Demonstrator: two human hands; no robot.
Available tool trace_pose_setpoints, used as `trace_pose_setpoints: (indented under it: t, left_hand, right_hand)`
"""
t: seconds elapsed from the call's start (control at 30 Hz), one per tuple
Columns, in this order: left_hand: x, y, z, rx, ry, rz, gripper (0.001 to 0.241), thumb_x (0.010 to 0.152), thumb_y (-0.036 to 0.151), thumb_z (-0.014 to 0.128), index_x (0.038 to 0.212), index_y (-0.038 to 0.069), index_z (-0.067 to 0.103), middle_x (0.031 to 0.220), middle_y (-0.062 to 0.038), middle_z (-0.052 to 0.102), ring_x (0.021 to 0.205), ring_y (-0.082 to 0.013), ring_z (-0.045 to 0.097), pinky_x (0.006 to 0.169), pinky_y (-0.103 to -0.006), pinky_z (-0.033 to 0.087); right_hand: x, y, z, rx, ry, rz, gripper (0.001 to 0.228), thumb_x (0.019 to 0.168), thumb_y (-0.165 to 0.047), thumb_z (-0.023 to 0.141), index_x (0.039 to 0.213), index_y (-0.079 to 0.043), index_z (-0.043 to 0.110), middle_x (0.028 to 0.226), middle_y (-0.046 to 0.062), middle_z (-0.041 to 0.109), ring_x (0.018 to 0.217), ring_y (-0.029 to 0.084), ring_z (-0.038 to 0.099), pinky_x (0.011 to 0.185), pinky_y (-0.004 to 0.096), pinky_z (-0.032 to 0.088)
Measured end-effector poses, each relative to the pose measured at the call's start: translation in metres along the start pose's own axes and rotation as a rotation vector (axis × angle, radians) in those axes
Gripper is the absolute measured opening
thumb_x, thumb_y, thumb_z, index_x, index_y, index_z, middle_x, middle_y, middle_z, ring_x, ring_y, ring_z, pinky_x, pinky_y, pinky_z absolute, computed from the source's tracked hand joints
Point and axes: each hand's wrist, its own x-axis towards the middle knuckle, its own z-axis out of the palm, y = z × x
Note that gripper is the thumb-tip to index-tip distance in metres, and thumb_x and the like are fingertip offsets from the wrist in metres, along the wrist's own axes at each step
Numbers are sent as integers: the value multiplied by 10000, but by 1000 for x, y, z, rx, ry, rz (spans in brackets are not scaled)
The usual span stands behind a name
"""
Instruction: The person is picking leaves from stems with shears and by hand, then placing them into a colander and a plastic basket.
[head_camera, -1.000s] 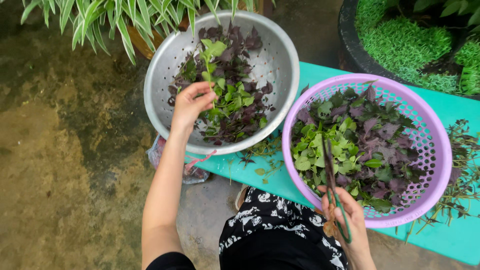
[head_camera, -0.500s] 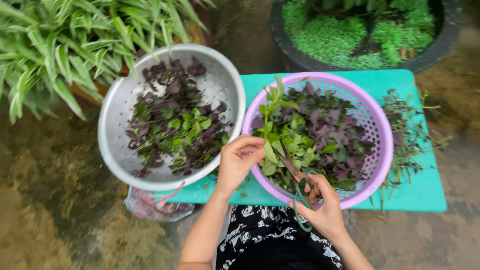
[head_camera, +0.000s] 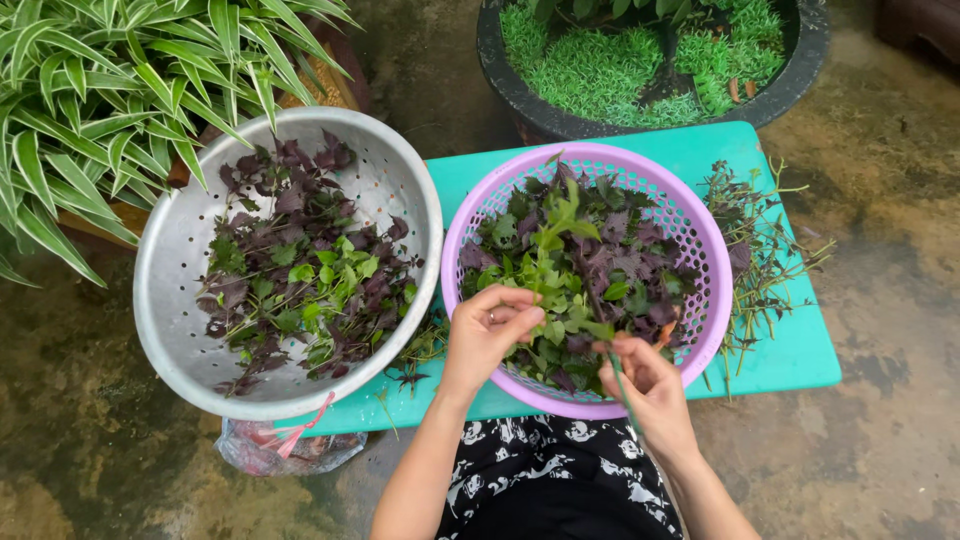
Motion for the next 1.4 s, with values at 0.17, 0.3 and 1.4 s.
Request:
trace_pose_setpoints:
  t: [0.17, 0.3, 1.4]
  left_hand:
    - [8, -4, -12, -96, -22, -9, 178, 924, 48, 733, 1095, 4, 714, 1056, -49, 751, 866, -125, 740, 681, -242, 567]
    - [4, -7, -10, -86, -15, -39, 187, 912, 47, 737, 1092, 6, 706, 1006, -43, 743, 855, -136, 754, 686, -256, 586]
    - [-48, 34, -42, 465, 403, 296, 190, 911, 40, 731, 1099, 51, 759, 982, -55, 730, 843, -106, 736, 714, -255, 599]
  right_hand:
    - [3, -6, 1, 360, -319, 244, 513, 921, -369, 698, 1238, 30, 642, 785, -27, 530, 660, 70, 484, 574, 229, 356]
    - [10, -8, 6, 304, -306, 257, 517, 902, -353, 731, 1232, 29, 616, 799, -20, 533, 684, 70, 488, 600, 242, 380]
    - [22, -2, -20, 264, -160, 319, 326, 967, -267, 637, 1132, 10, 677, 743, -14, 554, 603, 53, 447, 519, 229, 314]
